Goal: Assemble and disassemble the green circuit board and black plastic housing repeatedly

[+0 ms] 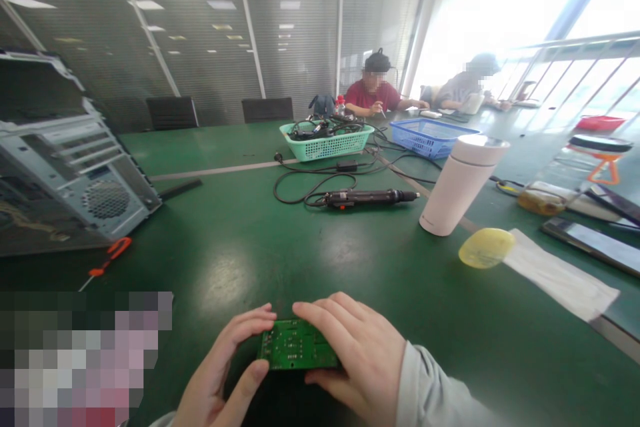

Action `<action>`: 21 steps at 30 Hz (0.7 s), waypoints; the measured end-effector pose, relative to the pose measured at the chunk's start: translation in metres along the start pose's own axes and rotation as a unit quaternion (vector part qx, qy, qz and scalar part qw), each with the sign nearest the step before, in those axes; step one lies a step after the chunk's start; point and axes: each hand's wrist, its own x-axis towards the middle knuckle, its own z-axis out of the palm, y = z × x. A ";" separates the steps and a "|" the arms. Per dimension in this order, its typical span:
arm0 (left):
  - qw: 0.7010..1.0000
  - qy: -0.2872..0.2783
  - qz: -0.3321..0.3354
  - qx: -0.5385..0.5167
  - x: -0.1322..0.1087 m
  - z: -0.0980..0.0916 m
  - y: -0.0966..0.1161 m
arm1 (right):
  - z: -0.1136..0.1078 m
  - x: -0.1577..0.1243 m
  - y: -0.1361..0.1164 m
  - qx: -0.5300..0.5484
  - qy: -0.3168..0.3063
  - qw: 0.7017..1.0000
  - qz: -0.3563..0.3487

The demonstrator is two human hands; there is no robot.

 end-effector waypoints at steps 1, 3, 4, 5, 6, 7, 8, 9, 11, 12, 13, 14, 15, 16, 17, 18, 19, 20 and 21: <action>1.000 0.007 0.002 -0.001 -0.001 0.000 0.001 | 0.001 0.000 0.000 0.016 0.013 1.000 0.007; 1.000 0.024 -0.002 -0.006 -0.001 0.000 0.002 | 0.002 -0.002 -0.002 0.053 0.047 0.997 0.035; 0.999 0.032 -0.006 -0.007 -0.002 0.000 0.003 | 0.002 -0.002 -0.003 0.073 0.066 0.994 0.054; 0.999 0.039 -0.010 -0.006 -0.002 0.001 0.003 | 0.003 -0.003 -0.004 0.091 0.084 0.990 0.073; 0.999 0.042 -0.012 -0.001 -0.001 0.001 0.003 | 0.003 -0.003 -0.005 0.109 0.099 0.985 0.093; 0.999 0.042 -0.013 0.006 -0.001 0.001 0.003 | 0.003 -0.004 -0.007 0.125 0.112 0.980 0.111; 0.999 0.040 -0.010 0.013 0.000 0.001 0.004 | 0.003 -0.004 -0.009 0.140 0.121 0.974 0.128; 0.999 0.031 -0.003 0.021 0.000 0.001 0.004 | 0.003 -0.004 -0.010 0.155 0.129 0.969 0.145; 0.999 0.003 0.020 0.039 0.002 0.000 0.004 | 0.003 -0.004 -0.013 0.183 0.138 0.958 0.170; 0.998 -0.013 0.033 0.049 0.003 0.000 0.004 | 0.003 -0.003 -0.015 0.196 0.141 0.954 0.175; 0.997 -0.028 0.044 0.060 0.003 -0.001 0.004 | 0.003 -0.003 -0.016 0.209 0.143 0.951 0.175; 0.996 -0.041 0.049 0.070 0.004 -0.001 0.004 | 0.003 -0.002 -0.017 0.219 0.143 0.950 0.172; 0.994 -0.051 0.051 0.078 0.005 -0.001 0.005 | 0.002 -0.002 -0.018 0.226 0.142 0.949 0.167; 0.994 -0.057 0.049 0.083 0.005 -0.001 0.005 | 0.002 -0.002 -0.018 0.232 0.141 0.949 0.163; 0.993 -0.065 0.045 0.086 0.005 -0.001 0.006 | 0.001 -0.001 -0.018 0.235 0.137 0.949 0.162; 0.993 -0.069 0.039 0.088 0.005 0.000 0.007 | 0.001 -0.001 -0.019 0.237 0.132 0.949 0.163; 0.993 -0.069 0.031 0.087 0.005 0.001 0.008 | 0.000 -0.001 -0.019 0.238 0.123 0.949 0.165; 0.994 -0.064 0.021 0.082 0.004 0.003 0.009 | -0.001 -0.002 -0.018 0.238 0.112 0.950 0.169; 0.996 -0.053 0.008 0.073 0.003 0.005 0.011 | -0.003 -0.002 -0.018 0.238 0.100 0.950 0.174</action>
